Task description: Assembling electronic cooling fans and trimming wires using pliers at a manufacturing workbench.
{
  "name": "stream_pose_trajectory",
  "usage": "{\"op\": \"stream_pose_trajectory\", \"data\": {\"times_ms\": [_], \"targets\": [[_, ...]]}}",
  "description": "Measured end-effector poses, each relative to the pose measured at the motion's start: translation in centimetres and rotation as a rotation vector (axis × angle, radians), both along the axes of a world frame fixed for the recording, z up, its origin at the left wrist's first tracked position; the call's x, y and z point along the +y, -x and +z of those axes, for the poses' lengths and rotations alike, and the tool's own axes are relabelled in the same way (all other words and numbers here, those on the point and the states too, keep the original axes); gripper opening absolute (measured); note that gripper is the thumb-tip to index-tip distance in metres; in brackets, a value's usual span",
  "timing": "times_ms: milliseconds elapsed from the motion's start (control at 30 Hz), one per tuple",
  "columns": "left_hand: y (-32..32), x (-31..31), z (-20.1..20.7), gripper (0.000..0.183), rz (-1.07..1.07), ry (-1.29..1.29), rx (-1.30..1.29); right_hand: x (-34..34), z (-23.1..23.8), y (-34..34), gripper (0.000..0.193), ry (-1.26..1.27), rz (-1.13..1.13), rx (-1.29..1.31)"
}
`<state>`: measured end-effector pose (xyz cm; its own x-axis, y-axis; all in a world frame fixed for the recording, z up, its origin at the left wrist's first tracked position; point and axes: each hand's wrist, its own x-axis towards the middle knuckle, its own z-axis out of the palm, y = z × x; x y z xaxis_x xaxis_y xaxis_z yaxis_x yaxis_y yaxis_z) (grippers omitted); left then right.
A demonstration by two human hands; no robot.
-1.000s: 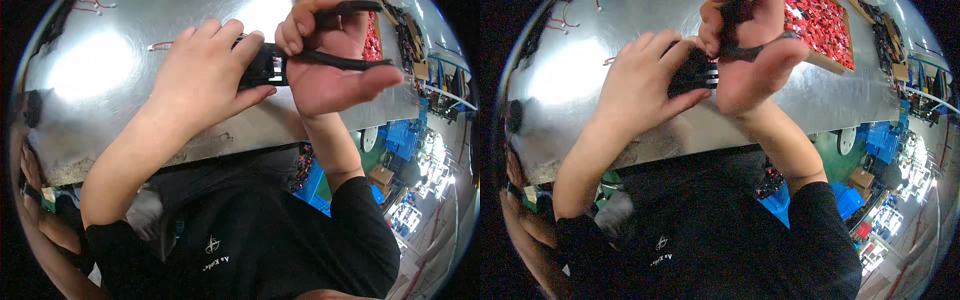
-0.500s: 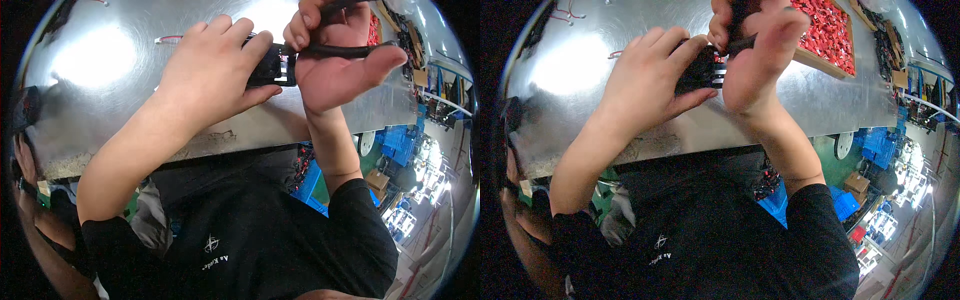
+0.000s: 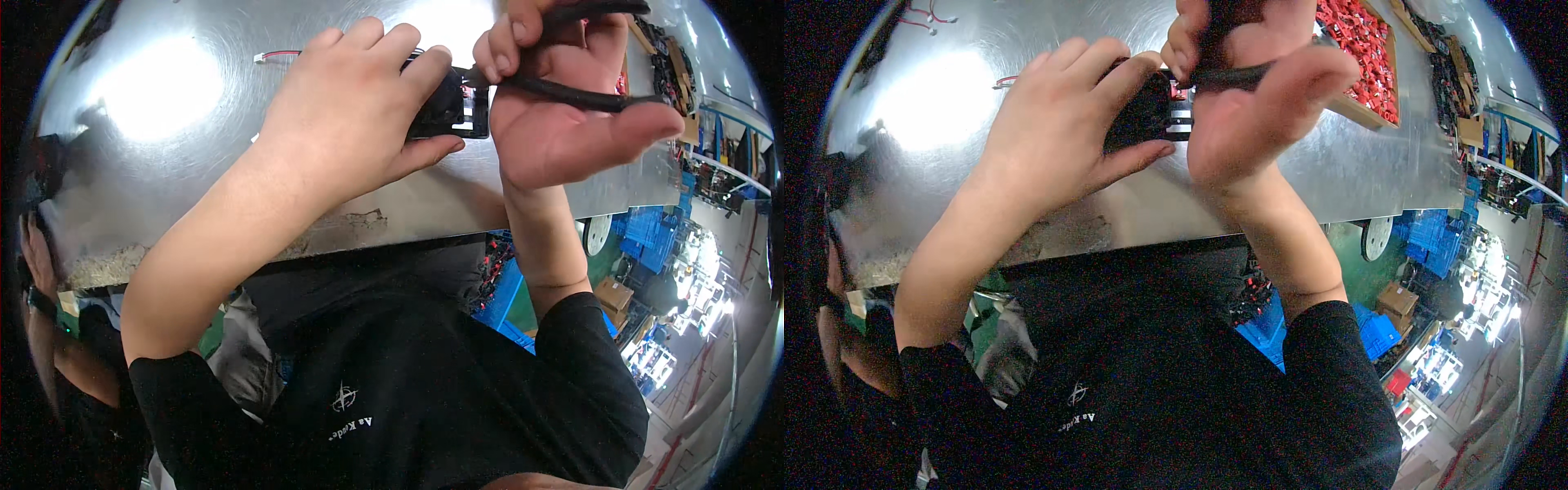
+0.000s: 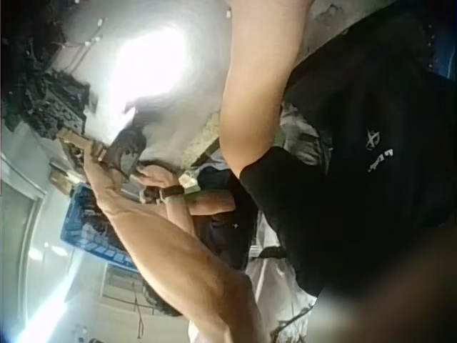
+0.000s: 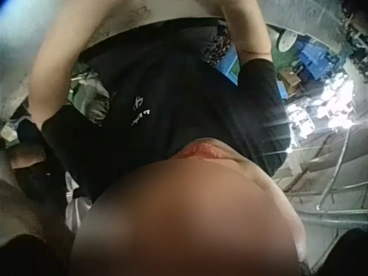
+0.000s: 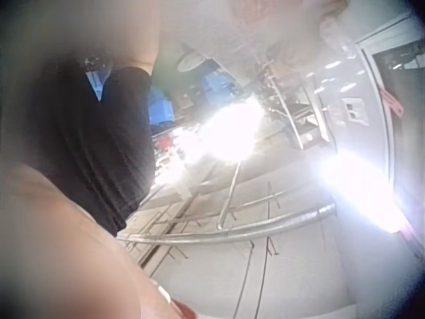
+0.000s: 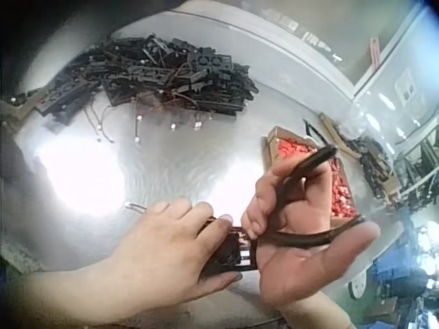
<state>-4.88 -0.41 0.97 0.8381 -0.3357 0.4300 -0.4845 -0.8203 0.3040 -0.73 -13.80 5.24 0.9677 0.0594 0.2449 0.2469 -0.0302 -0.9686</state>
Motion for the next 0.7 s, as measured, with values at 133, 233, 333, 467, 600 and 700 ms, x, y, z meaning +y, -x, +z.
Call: {"op": "stream_pose_trajectory", "data": {"times_ms": [133,233,333,467,600,700], "targets": [[-0.1,-0.2,0.2,0.060,-0.014,0.013,0.028,-0.6,-3.3,-4.8,0.112,-1.145,1.043,-0.180],[0.0,-0.1,0.3,0.063,-0.019,0.016,0.051,-0.5,-3.4,-4.7,0.111,-1.163,1.050,-0.211],[0.0,0.0,0.5,0.064,-0.022,0.015,0.052,-0.6,-3.3,-4.2,0.111,-1.155,0.996,-0.183],[-0.1,-0.2,0.5,0.064,-0.025,0.013,0.060,-0.8,-2.8,-4.0,0.110,-1.155,0.991,-0.138],[0.1,-0.1,0.2,0.065,-0.006,0.015,0.035,-0.4,-0.3,-0.5,0.110,0.020,0.030,-0.031],[0.0,-0.3,0.2,0.065,-0.018,0.022,0.049,-0.8,-1.8,-2.5,0.109,-1.206,0.972,-0.077]]}}
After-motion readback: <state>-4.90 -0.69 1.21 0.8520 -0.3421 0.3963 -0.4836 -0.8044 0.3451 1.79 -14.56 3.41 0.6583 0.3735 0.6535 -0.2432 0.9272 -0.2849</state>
